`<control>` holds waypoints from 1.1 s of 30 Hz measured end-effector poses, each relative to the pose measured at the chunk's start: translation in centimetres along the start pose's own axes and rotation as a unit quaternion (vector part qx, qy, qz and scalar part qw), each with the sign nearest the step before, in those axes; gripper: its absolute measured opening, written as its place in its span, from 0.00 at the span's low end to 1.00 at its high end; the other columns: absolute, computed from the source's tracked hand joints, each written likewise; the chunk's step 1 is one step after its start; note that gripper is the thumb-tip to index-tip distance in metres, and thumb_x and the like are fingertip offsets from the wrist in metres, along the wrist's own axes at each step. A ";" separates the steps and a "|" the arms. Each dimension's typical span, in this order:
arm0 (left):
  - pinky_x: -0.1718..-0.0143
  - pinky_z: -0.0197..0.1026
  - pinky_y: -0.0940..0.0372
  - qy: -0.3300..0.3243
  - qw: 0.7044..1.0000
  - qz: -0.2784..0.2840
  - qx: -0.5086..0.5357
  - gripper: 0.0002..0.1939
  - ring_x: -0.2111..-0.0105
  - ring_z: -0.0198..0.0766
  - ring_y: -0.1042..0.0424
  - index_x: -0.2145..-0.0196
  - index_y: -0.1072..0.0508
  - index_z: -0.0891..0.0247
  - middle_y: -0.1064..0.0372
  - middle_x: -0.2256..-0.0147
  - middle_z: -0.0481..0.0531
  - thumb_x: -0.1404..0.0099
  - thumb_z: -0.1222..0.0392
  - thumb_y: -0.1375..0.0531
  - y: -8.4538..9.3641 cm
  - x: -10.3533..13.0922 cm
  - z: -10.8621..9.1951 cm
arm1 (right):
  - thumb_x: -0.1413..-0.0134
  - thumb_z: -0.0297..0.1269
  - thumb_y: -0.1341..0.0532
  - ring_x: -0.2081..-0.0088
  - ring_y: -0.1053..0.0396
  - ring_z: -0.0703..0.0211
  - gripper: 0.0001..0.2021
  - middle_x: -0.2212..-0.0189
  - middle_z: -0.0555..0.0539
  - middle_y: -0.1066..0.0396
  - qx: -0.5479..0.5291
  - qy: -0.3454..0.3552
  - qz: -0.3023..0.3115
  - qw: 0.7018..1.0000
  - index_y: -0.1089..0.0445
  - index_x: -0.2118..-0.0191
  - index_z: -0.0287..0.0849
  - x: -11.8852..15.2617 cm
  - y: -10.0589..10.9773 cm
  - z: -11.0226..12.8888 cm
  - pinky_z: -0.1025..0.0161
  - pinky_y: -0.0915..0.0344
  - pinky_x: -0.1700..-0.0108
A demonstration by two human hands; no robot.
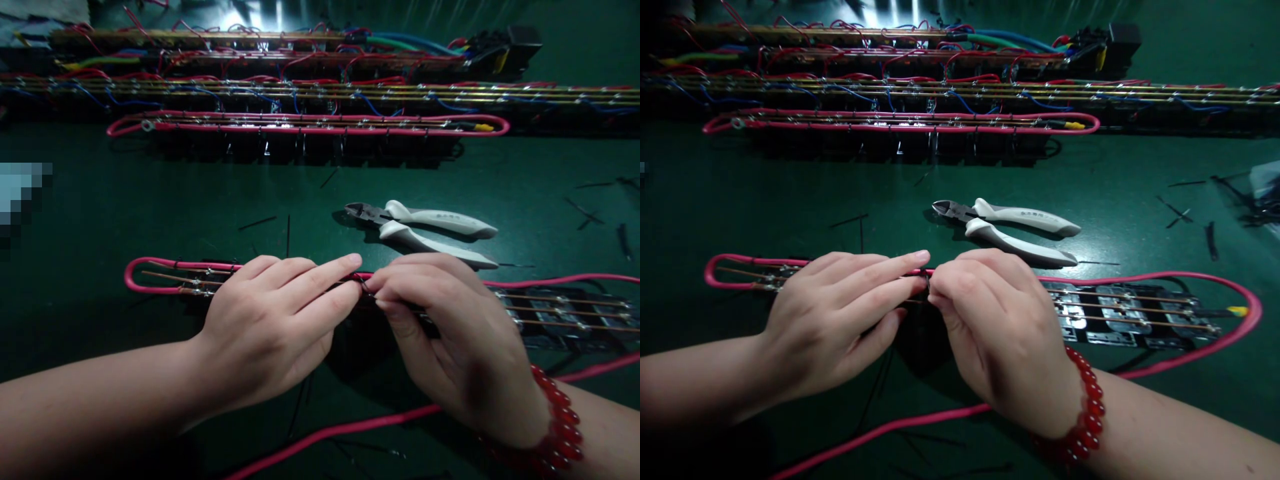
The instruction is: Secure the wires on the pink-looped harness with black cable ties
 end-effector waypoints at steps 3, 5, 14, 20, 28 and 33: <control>0.56 0.46 0.34 -0.001 1.000 0.001 0.005 0.16 0.52 0.41 0.26 0.46 0.31 0.59 0.30 0.43 0.49 0.31 0.64 0.44 0.0 0.0 0.1 | 0.42 0.23 0.42 0.60 0.30 0.58 0.08 0.63 0.46 0.26 0.002 0.000 -0.001 1.000 0.35 0.59 0.43 -0.1 0.1 0.0 0.57 0.32 0.55; 0.56 0.46 0.34 -0.002 1.000 0.004 0.007 0.16 0.52 0.41 0.26 0.46 0.32 0.60 0.30 0.43 0.49 0.31 0.63 0.44 0.0 -0.1 0.1 | 0.41 0.23 0.42 0.60 0.30 0.58 0.08 0.64 0.46 0.26 0.005 0.001 -0.004 1.000 0.35 0.60 0.42 -0.2 0.1 0.1 0.57 0.32 0.55; 0.58 0.47 0.34 -0.008 1.000 0.012 0.007 0.13 0.53 0.42 0.27 0.49 0.31 0.61 0.30 0.43 0.48 0.31 0.63 0.44 0.1 0.0 0.1 | 0.40 0.24 0.42 0.63 0.30 0.60 0.06 0.66 0.48 0.27 -0.017 -0.018 -0.006 1.000 0.35 0.61 0.43 -0.2 0.3 0.3 0.59 0.32 0.58; 0.57 0.47 0.34 -0.014 1.000 0.017 0.005 0.14 0.53 0.43 0.27 0.48 0.31 0.63 0.30 0.43 0.51 0.31 0.62 0.44 0.1 0.0 0.0 | 0.41 0.24 0.41 0.63 0.30 0.60 0.06 0.66 0.47 0.27 -0.025 -0.017 -0.003 1.000 0.34 0.61 0.43 -0.3 0.4 0.3 0.60 0.31 0.59; 0.57 0.48 0.33 -0.044 0.998 0.016 -0.028 0.17 0.53 0.44 0.27 0.45 0.32 0.65 0.31 0.42 0.53 0.31 0.62 0.45 0.0 0.0 0.2 | 0.41 0.24 0.41 0.63 0.29 0.59 0.06 0.67 0.48 0.26 -0.010 -0.013 0.003 1.000 0.34 0.61 0.43 -0.2 0.3 0.3 0.60 0.31 0.59; 0.57 0.49 0.32 -0.042 0.999 0.015 -0.028 0.16 0.53 0.44 0.27 0.46 0.32 0.66 0.31 0.42 0.52 0.30 0.62 0.45 0.1 0.0 0.1 | 0.41 0.24 0.42 0.64 0.30 0.60 0.06 0.67 0.48 0.27 -0.016 -0.019 0.001 1.000 0.35 0.62 0.43 -0.3 0.3 0.3 0.61 0.31 0.60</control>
Point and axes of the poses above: each hand's wrist, its own x-axis away from the middle knuckle, its own y-axis out of the back of the hand, z = x × y, the point moved 1 cm from there along -x, towards the middle knuckle
